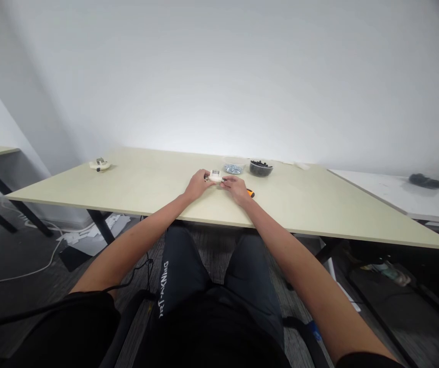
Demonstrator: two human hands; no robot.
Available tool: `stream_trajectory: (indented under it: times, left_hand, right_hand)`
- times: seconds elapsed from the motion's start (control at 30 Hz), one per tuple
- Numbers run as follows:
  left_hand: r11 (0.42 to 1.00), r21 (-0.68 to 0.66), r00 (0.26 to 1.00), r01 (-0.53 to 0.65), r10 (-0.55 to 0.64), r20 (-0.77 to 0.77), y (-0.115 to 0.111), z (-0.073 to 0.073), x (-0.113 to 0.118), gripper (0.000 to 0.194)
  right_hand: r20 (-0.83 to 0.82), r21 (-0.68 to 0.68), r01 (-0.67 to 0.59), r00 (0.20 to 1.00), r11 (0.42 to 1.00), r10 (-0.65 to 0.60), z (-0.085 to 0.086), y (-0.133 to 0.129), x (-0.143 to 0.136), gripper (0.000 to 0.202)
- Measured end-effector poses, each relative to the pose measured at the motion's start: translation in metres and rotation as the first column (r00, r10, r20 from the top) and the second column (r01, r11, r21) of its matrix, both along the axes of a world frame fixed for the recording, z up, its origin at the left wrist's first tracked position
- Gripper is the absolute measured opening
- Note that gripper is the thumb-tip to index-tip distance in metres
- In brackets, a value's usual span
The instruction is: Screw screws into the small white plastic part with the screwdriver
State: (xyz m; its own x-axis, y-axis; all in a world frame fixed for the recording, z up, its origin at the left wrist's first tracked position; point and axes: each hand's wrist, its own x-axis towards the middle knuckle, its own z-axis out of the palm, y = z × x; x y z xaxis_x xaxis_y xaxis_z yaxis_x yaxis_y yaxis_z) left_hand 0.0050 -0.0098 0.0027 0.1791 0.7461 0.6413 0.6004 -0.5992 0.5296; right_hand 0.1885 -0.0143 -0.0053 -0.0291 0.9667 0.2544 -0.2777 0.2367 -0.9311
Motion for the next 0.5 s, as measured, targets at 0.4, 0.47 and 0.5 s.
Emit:
stream_trajectory:
  times: [0.4,0.47,0.5]
  left_hand:
    - [0.997,0.052,0.995,0.051,-0.055,0.082,-0.0019,0.0010,-0.0004,0.032]
    - [0.997,0.057,0.994,0.055,-0.060,0.087,-0.0027,0.0017,-0.0003,0.031]
    - [0.996,0.062,0.994,0.056,-0.062,0.089,-0.0028,0.0019,-0.0003,0.031]
  right_hand:
    - [-0.225,-0.009,-0.013,0.974,1.000,0.011,0.0025,-0.0007,0.0010,0.018]
    - [-0.222,-0.014,-0.021,0.975,1.000,0.018,0.0023,-0.0002,0.0014,0.017]
    - [-0.219,-0.017,-0.025,0.975,1.000,0.020,0.0024,-0.0001,0.0014,0.017]
